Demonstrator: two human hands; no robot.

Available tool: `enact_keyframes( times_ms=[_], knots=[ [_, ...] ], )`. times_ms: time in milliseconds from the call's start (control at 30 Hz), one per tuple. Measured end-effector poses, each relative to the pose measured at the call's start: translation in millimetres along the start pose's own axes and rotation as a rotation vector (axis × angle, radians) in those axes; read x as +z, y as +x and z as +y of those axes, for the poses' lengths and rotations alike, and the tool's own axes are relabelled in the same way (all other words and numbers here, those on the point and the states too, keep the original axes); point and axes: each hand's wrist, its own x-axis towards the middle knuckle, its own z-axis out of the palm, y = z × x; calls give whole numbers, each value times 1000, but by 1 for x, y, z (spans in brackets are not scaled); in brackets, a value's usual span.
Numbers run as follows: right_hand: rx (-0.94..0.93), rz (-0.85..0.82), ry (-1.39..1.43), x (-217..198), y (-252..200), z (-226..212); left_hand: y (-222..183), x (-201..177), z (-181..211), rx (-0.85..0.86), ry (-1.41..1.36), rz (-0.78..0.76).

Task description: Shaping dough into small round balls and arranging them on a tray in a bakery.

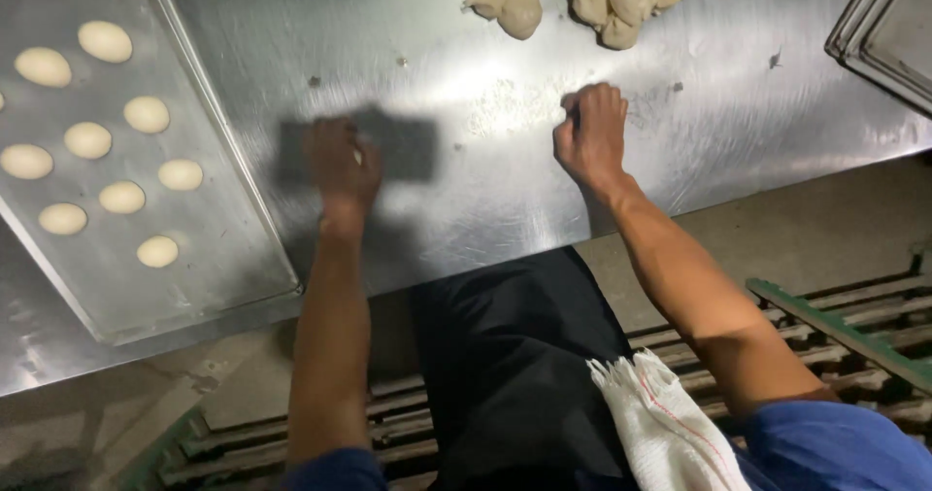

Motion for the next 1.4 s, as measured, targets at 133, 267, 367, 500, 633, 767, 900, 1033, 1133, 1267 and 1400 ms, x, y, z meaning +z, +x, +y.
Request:
enact_keyframes(
  times_ms=[133,267,367,500,633,767,900,1033,1133,1267,1400],
  knots=[
    [73,70,16,30,31,-12,46,35,10,145,-94,298],
    [125,138,107,53,44,-45,71,58,58,63,-156,356],
    [113,103,173,56,35,-76,60,56,99,39,-240,345],
    [45,-11,179,42,8,-89,22,33,133,30,-254,165],
    [-19,-133,170,10,-44,-76,-41,11,108,107,-146,71],
    [-115,-112,91,-15,-76,-28,-77,-3,64,75,-40,-29],
    [-66,-89,15,-19,-58,8,-62,-16,25,-1,24,-66],
    [-8,-32,-11,2,-9,11,-15,12,-3,174,117,-7],
    [65,79,-14,29,23,-3,28,35,17,-27,-94,159],
    [130,153,153,52,39,-44,52,50,78,16,-217,302],
    [51,29,405,40,27,-68,40,43,136,-28,-310,201]
  ],
)
